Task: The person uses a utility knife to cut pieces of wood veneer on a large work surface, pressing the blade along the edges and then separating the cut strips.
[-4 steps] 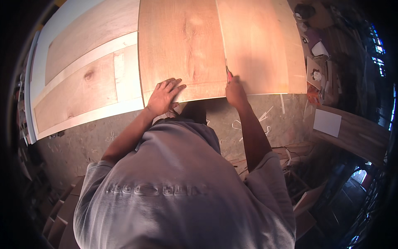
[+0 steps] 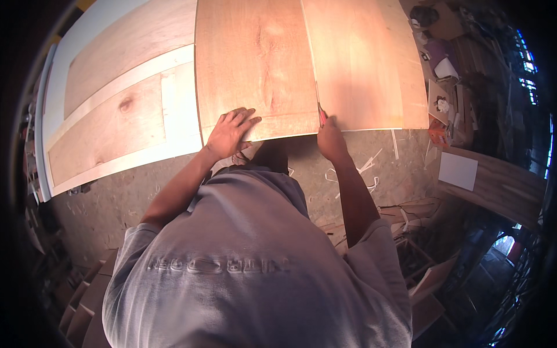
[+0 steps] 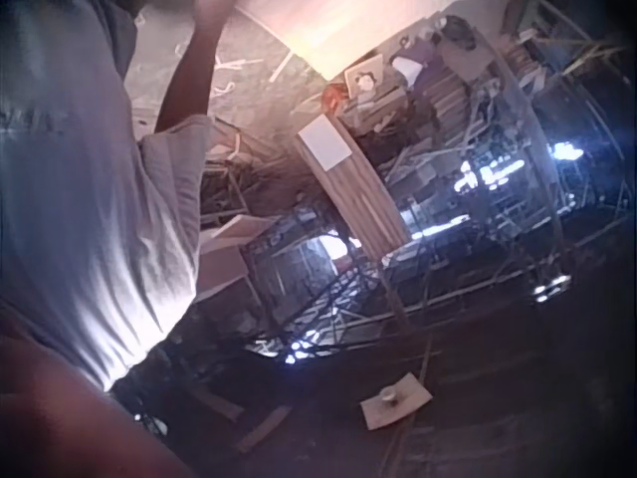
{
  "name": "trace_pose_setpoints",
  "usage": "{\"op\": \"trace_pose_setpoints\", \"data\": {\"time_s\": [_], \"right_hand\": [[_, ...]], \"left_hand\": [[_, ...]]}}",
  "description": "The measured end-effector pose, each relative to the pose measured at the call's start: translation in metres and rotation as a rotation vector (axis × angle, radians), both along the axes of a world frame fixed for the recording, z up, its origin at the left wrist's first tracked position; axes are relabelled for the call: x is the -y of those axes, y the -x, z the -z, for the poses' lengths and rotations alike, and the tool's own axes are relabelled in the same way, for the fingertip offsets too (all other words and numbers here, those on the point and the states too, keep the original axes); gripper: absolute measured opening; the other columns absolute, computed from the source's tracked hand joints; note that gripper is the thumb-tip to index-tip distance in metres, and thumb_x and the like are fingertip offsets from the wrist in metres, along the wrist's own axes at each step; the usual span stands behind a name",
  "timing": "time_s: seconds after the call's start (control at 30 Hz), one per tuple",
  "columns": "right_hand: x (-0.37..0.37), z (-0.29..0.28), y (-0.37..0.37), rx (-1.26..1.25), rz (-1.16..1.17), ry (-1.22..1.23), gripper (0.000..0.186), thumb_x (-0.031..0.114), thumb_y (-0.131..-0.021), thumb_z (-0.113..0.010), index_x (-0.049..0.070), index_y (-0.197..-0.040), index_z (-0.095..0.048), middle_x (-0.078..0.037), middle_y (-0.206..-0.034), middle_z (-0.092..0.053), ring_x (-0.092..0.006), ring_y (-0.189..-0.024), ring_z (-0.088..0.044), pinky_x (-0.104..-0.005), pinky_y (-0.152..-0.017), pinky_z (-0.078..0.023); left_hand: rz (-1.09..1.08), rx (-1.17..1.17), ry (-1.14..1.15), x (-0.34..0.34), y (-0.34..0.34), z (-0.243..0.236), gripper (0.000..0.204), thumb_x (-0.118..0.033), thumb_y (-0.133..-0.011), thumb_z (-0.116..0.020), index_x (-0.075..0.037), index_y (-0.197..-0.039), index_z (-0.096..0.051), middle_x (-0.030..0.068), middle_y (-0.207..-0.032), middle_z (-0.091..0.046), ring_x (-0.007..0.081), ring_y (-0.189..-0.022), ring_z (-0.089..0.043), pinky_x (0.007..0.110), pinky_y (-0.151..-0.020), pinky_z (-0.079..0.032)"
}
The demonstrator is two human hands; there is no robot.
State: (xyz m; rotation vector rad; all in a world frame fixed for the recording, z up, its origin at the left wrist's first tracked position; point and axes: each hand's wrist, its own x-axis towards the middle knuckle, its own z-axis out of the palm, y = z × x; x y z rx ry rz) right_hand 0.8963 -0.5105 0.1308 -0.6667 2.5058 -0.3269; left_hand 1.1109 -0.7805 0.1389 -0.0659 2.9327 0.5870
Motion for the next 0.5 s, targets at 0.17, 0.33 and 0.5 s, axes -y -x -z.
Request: {"op": "trace_pose_setpoints", "data": {"time_s": [0.17,0.33,0.5], "right_hand": [[-0.032,-0.02,-0.041,0.081,0.036,-0.15,0.033,0.022,-0.102,-0.051,-0.005,-0.12,-0.043,-0.037,-0.102,-0.067,-0.0531,-0.099,-0.065,-0.0614,-0.084,-0.051],[-0.125,0.023,-0.101,0.166,-0.074,-0.303,0.029,0.021,-0.103,-0.05,-0.003,-0.119,-0.046,-0.036,-0.091,-0.067,-0.0519,-0.086,-0.068,-0.0614,-0.074,-0.052],[-0.143,-0.007,-0.174,-0.069,0.107,-0.019,0.044,0.018,-0.104,-0.047,0.003,-0.145,-0.046,-0.029,-0.104,-0.066,-0.0507,-0.089,-0.066,-0.0586,-0.075,-0.051]], "left_hand": [[-0.02,-0.045,-0.057,0.001,-0.003,0.006,0.086,-0.034,-0.077,-0.085,-0.023,-0.153,-0.045,0.003,-0.159,-0.04,0.0276,-0.145,-0.038,0.047,-0.117,-0.036],[0.017,-0.086,-0.097,0.0,0.002,0.01,0.086,-0.035,-0.074,-0.086,-0.021,-0.15,-0.049,0.0056,-0.158,-0.042,0.0301,-0.144,-0.039,0.05,-0.116,-0.036],[-0.013,-0.184,-0.112,0.005,-0.014,0.027,0.089,-0.054,-0.076,-0.079,-0.016,-0.151,-0.049,0.0133,-0.159,-0.043,0.0348,-0.146,-0.038,0.052,-0.118,-0.033]]}}
